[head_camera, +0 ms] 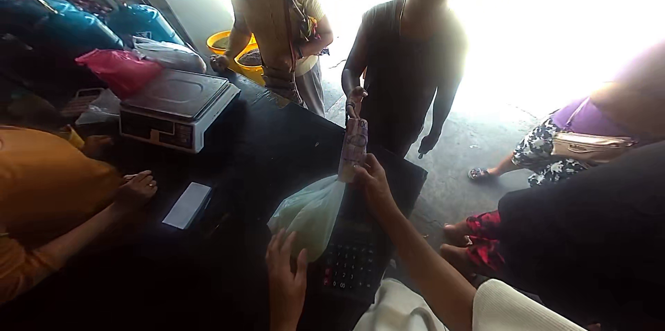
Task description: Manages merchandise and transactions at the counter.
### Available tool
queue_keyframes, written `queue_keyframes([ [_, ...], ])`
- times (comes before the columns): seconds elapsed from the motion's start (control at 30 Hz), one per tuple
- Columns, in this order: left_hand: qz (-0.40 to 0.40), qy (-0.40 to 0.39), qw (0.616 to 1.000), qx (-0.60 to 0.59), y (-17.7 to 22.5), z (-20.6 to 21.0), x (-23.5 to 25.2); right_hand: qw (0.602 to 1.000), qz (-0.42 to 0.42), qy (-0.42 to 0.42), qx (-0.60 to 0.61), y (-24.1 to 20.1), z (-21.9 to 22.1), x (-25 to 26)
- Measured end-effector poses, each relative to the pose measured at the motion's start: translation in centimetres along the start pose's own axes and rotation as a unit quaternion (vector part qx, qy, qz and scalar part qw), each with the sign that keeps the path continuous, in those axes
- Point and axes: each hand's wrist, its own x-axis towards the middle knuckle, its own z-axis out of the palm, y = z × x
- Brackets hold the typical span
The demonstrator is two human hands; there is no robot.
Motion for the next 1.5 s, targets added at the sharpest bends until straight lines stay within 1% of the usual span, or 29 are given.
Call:
queue_keyframes([
  [0.07,0.0,0.016,0.998,-0.055,1.9,-0.5,1.0,0.998,-0.038,-0.037,-0.033,0.1,-0.4,-0.2],
  [0.1,-0.006,0.019,0.995,-0.099,3.0,-0.7,1.6,0.991,-0.081,-0.062,-0.084,0.1,-0.6,-0.4],
  [0.13,-0.017,0.014,0.988,-0.152,4.2,-0.8,2.2,0.973,-0.139,-0.089,-0.159,0.2,-0.6,-0.5],
  [0.17,-0.033,0.002,0.976,-0.217,5.4,-0.8,3.0,0.945,-0.195,-0.113,-0.238,0.4,-0.5,-0.6],
  [0.2,-0.058,-0.021,0.954,-0.292,6.6,-0.7,3.6,0.912,-0.242,-0.136,-0.303,0.6,-0.2,-0.9],
  [0.23,-0.091,-0.046,0.918,-0.382,7.6,-0.4,4.1,0.882,-0.276,-0.161,-0.346,0.9,0.3,-1.4],
  [0.27,-0.136,-0.062,0.863,-0.482,8.6,0.0,4.6,0.859,-0.298,-0.19,-0.371,1.3,0.8,-1.9],
  [0.3,-0.195,-0.061,0.792,-0.576,9.5,0.3,4.9,0.842,-0.312,-0.218,-0.382,1.7,1.2,-2.4],
  [0.33,-0.25,-0.063,0.721,-0.643,10.2,0.2,5.3,0.836,-0.318,-0.24,-0.377,2.1,1.4,-2.8],
  [0.37,-0.285,-0.065,0.668,-0.684,10.3,-0.2,5.5,0.838,-0.318,-0.25,-0.367,2.2,1.4,-3.0],
  [0.4,-0.3,-0.065,0.642,-0.703,10.0,-0.5,5.5,0.844,-0.315,-0.251,-0.354,2.4,1.3,-3.1],
  [0.43,-0.305,-0.066,0.646,-0.697,9.4,-0.8,5.3,0.852,-0.311,-0.246,-0.341,2.4,1.1,-3.1],
  [0.53,-0.301,-0.069,0.719,-0.623,7.6,-1.5,4.1,0.861,-0.3,-0.241,-0.332,2.8,0.3,-3.0],
  [0.6,-0.293,-0.096,0.767,-0.563,6.7,-2.0,3.8,0.848,-0.305,-0.265,-0.344,3.1,0.1,-2.9],
  [0.63,-0.283,-0.115,0.795,-0.525,6.5,-2.3,3.8,0.84,-0.307,-0.282,-0.348,3.2,0.2,-2.9],
  [0.7,-0.25,-0.121,0.857,-0.434,6.4,-2.3,3.7,0.835,-0.296,-0.32,-0.335,3.4,0.7,-3.0],
  [0.73,-0.236,-0.114,0.878,-0.4,6.4,-2.1,3.7,0.836,-0.286,-0.338,-0.325,3.4,1.0,-3.1],
  [0.77,-0.231,-0.103,0.889,-0.383,6.4,-1.9,3.7,0.838,-0.276,-0.351,-0.314,3.6,1.4,-3.2],
  [0.83,-0.237,-0.066,0.89,-0.383,6.5,-1.6,3.7,0.852,-0.255,-0.356,-0.288,3.7,2.0,-3.5],
  [0.9,-0.242,-0.018,0.89,-0.387,6.7,-1.3,3.8,0.882,-0.225,-0.335,-0.243,3.6,2.6,-4.1],
  [0.97,-0.229,0.024,0.898,-0.376,7.0,-1.2,4.0,0.921,-0.143,-0.309,-0.189,3.1,3.4,-4.9],
  [1.03,-0.213,0.049,0.916,-0.338,7.4,-1.1,4.2,0.94,-0.048,-0.302,-0.153,3.1,4.0,-5.9],
  [1.07,-0.206,0.052,0.924,-0.317,7.6,-1.1,4.1,0.942,-0.01,-0.305,-0.142,3.4,4.2,-6.4],
  [1.13,-0.191,0.047,0.939,-0.283,8.1,-0.9,4.1,0.945,0.028,-0.3,-0.129,4.2,4.6,-7.0],
  [1.2,-0.183,0.053,0.938,-0.29,7.9,-0.7,4.4,0.951,0.061,-0.292,-0.081,4.8,5.0,-6.9],
  [1.3,-0.184,0.049,0.93,-0.316,7.2,-0.7,3.8,0.96,0.133,-0.247,-0.001,5.1,5.1,-6.9],
  [1.4,-0.186,0.031,0.924,-0.334,7.0,-0.7,3.6,0.959,0.141,-0.248,0.004,4.8,5.1,-6.4],
  [1.5,-0.198,0.012,0.902,-0.382,6.8,-0.7,3.2,0.957,0.13,-0.258,-0.003,5.1,5.3,-6.4],
])
